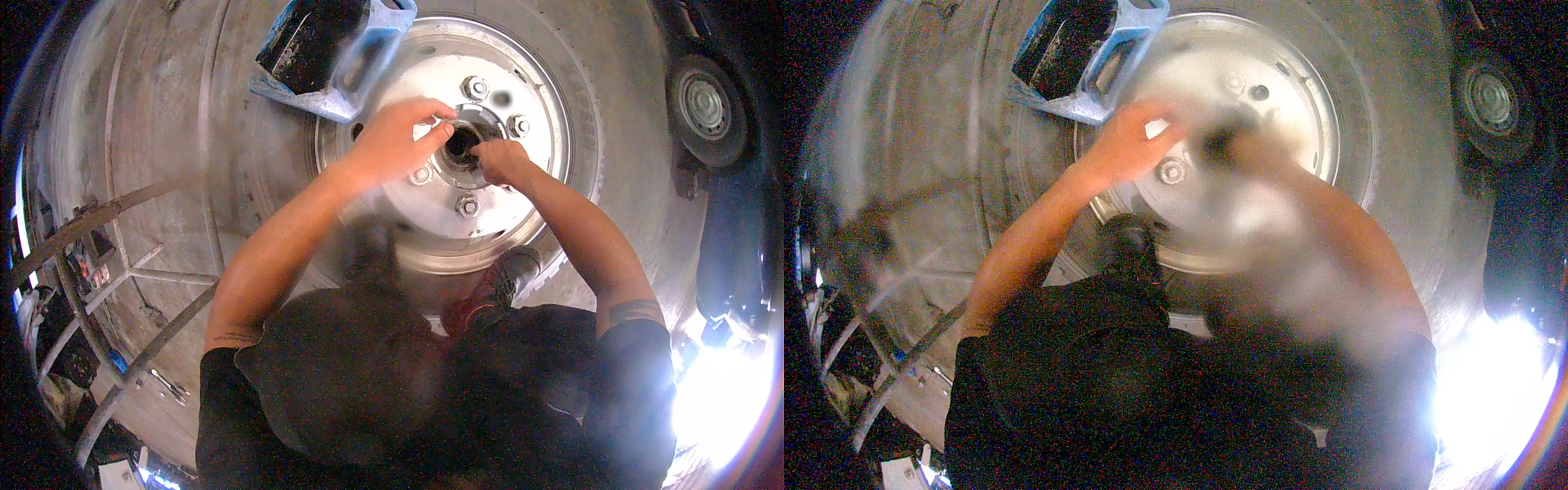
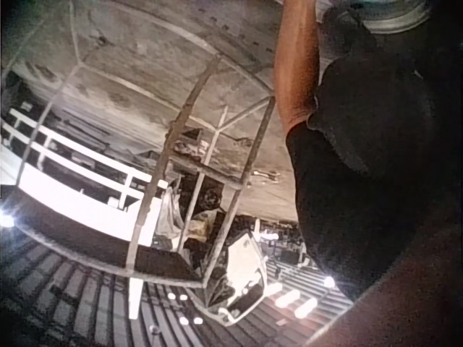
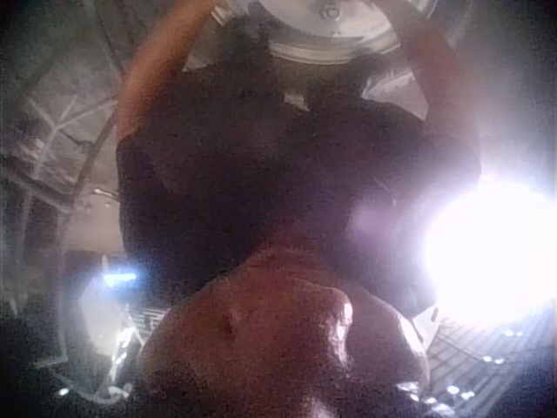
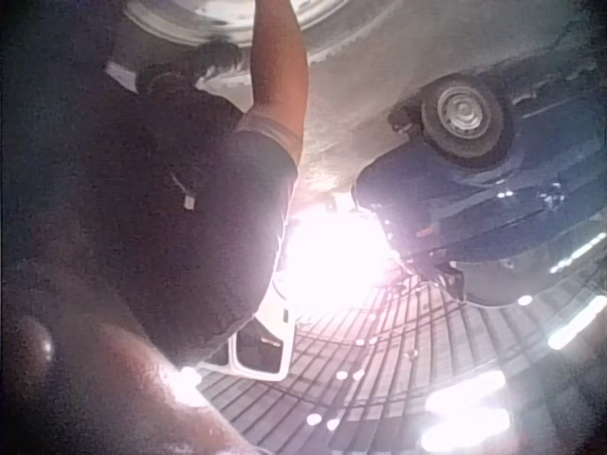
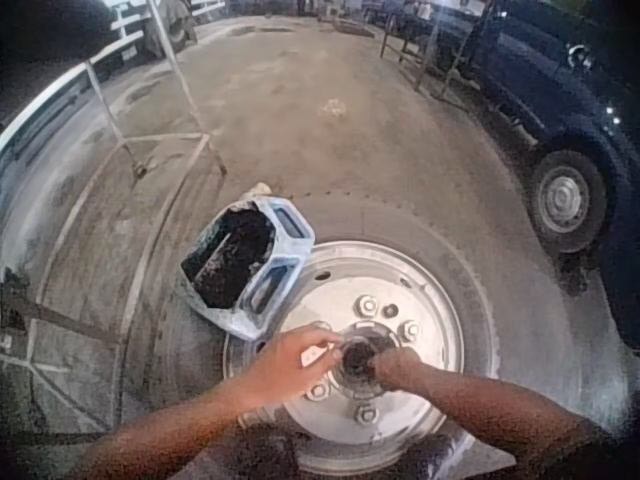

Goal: The person sits on the floor and works on a vehicle wheel hub, removing a retaining clip and applying grease to the hub and wheel rim. They use a wrench to tighten components and handle a grease container to lubricate parts.

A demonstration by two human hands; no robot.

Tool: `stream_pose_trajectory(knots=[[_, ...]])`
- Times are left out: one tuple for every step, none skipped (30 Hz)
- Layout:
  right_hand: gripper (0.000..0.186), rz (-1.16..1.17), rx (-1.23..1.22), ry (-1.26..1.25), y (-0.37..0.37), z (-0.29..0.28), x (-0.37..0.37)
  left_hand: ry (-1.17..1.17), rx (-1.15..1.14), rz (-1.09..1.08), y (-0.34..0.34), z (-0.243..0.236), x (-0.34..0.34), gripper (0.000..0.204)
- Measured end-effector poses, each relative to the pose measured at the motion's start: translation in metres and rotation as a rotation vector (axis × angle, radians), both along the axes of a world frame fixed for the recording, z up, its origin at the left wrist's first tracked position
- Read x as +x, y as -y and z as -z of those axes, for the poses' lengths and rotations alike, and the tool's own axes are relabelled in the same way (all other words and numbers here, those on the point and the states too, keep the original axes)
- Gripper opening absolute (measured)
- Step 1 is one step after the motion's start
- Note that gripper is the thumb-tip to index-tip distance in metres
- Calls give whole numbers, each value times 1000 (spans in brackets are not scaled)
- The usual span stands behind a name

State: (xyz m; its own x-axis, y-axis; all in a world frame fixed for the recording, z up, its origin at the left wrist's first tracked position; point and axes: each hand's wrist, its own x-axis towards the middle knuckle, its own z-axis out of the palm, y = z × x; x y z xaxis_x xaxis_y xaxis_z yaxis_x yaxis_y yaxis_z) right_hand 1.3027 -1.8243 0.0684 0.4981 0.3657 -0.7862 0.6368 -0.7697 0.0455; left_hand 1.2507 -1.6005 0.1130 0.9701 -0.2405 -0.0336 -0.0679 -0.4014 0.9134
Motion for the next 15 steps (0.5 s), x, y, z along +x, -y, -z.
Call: stream_pose_trajectory(knots=[[55,6,-1,-3,0,0,0,0,-2,-2,0,0,0,25],[55,12,-2,-7,0,1,0,0,-3,-4,0,1,0,24],[55,36,-13,-11,1,5,0,3,-11,-3,0,2,0,24],[55,59,-24,-16,3,9,0,6,-18,-2,0,3,0,24],[55,72,-29,-25,5,12,0,9,-26,-1,1,4,0,24],[55,83,-32,-36,4,10,0,10,-27,0,1,5,0,24],[55,93,-34,-46,3,9,0,11,-29,2,1,6,0,24],[55,94,-28,-46,4,11,0,12,-31,4,1,7,0,24],[56,96,-22,-46,6,14,0,13,-38,1,1,7,0,24],[56,97,-15,-45,7,16,0,13,-45,-2,1,7,-1,24],[56,107,-10,-57,8,19,1,13,-52,-6,2,7,-1,24],[56,118,-6,-68,7,20,2,13,-60,-8,2,8,0,25],[56,128,-2,-79,7,22,3,13,-68,-10,2,9,0,25],[57,162,4,-99,7,26,4,14,-76,-13,2,9,0,25],[57,197,12,-118,7,33,5,7,-72,-8,1,8,1,25]])
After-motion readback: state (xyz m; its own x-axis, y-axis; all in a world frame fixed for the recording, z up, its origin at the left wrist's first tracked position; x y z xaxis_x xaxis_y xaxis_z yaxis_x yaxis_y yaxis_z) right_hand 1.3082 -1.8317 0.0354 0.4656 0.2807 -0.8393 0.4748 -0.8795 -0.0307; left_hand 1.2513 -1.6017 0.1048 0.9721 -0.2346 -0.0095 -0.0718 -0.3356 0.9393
